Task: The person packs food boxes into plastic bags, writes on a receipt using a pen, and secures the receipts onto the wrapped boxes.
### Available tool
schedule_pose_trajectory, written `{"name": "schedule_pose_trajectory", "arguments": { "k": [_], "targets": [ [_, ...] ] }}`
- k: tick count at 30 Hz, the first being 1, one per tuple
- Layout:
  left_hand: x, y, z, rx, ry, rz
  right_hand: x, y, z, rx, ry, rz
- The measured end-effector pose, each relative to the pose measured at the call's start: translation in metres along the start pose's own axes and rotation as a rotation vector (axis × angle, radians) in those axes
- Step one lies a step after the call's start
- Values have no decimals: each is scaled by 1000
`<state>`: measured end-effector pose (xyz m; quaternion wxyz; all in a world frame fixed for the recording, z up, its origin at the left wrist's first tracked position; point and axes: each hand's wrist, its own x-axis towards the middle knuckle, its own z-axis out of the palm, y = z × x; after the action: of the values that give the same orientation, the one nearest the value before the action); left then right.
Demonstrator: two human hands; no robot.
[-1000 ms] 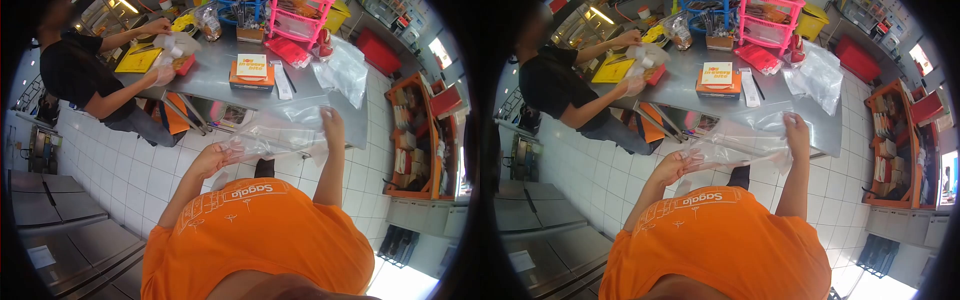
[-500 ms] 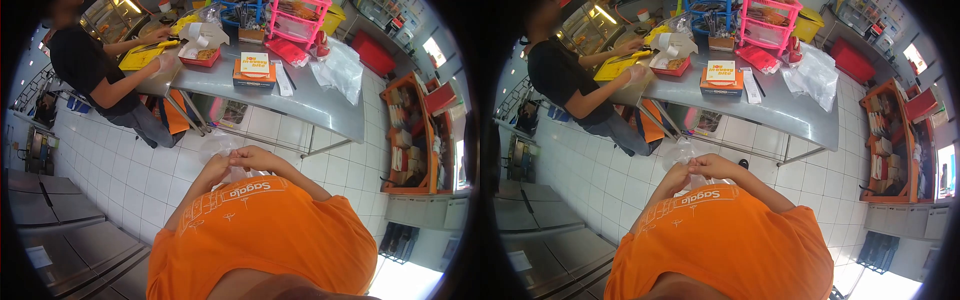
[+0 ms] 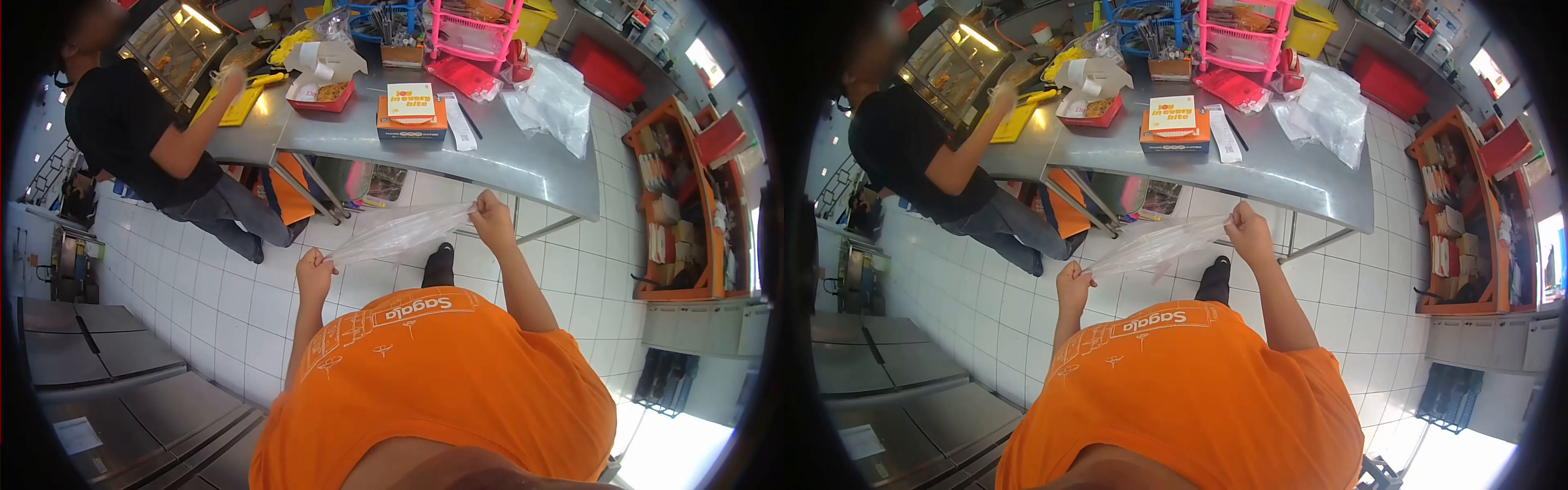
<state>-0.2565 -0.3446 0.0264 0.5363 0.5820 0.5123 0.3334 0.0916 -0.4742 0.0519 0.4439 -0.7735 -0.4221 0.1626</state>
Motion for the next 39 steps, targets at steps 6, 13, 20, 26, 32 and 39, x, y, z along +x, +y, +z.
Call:
{"name": "schedule_pose_trajectory", "arguments": {
  "k": [6,13,20,26,32,39],
  "targets": [
    [8,-47,-5,393,231,270,-10,1,59,466,-76,161],
    [0,-39,24,286,-192,72,-49,-51,105,657,-639,410],
    [5,-5,0,524,-128,6,-41,-65,54,-74,-508,-117],
    [3,-28,9,607,155,223,-32,-41,16,-4,-204,116],
    [14,-46,-43,-406,5,-558,-27,-27,2,59,-149,186],
    [-2,52,23,867,-428,378,-28,-82,66,457,-326,-28]
  ]
}}
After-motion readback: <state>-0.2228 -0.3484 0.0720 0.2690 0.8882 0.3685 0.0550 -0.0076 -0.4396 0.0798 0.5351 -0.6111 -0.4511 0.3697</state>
